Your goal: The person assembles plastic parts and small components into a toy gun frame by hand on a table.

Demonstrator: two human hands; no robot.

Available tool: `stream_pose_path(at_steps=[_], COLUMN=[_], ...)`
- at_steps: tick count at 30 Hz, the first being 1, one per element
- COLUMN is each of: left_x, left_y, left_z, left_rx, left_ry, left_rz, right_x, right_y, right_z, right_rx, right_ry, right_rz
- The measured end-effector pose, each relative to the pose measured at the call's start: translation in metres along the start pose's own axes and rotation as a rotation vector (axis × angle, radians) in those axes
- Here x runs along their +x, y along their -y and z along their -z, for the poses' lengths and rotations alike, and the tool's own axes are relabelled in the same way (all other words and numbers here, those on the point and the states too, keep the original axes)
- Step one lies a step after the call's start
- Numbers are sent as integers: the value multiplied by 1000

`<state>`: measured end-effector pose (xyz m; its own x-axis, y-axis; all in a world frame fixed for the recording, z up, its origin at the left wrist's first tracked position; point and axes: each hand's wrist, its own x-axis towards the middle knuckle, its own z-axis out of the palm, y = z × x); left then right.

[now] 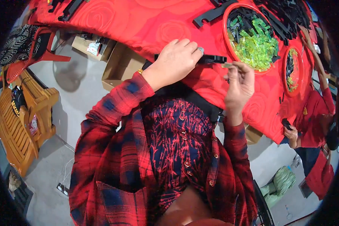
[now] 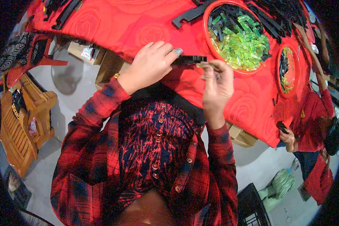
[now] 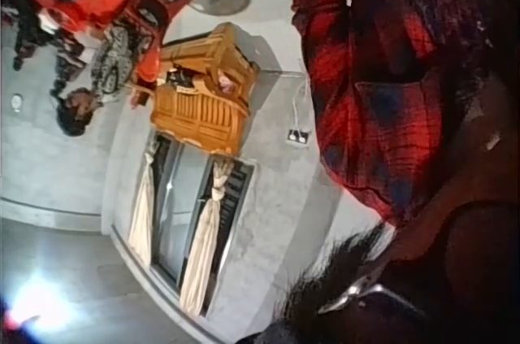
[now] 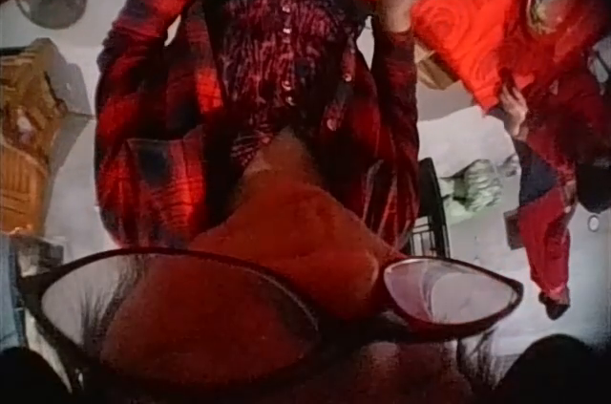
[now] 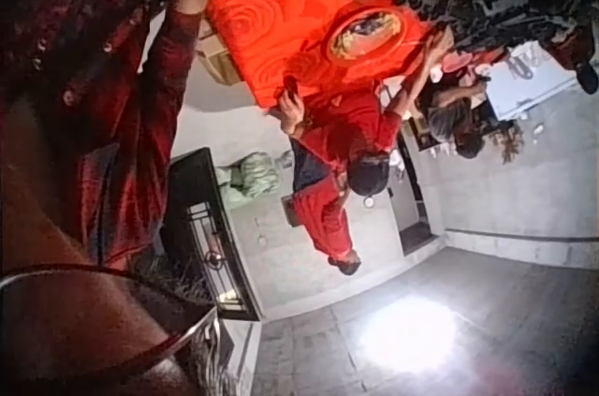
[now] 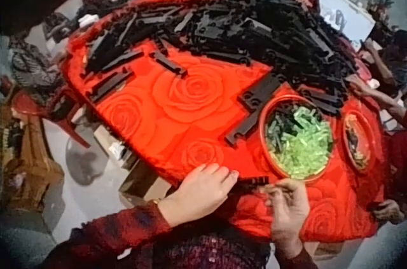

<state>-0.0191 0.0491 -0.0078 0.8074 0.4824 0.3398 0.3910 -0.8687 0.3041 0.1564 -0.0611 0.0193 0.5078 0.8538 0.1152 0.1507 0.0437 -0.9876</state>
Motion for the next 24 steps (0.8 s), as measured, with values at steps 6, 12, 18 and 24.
stream_pose_path(at_steps=[6,12,18,24], left_x=[-8,-23,-25,-25], left_y=[-4,3,10,13], left_z=[10,17,10,5], left_rx=[-103,-137,-266,-312], left_ry=[18,27,-43,-93], left_rz=[223,311,365,349], right_x=[4,11,10,11], right_y=[-33,-38,-44,-46], right_z=[-15,-26,-34,-35], right_rx=[-295,-750,-819,-872], right_ry=[29,34,8,0], right_rz=[60,511,506,510])
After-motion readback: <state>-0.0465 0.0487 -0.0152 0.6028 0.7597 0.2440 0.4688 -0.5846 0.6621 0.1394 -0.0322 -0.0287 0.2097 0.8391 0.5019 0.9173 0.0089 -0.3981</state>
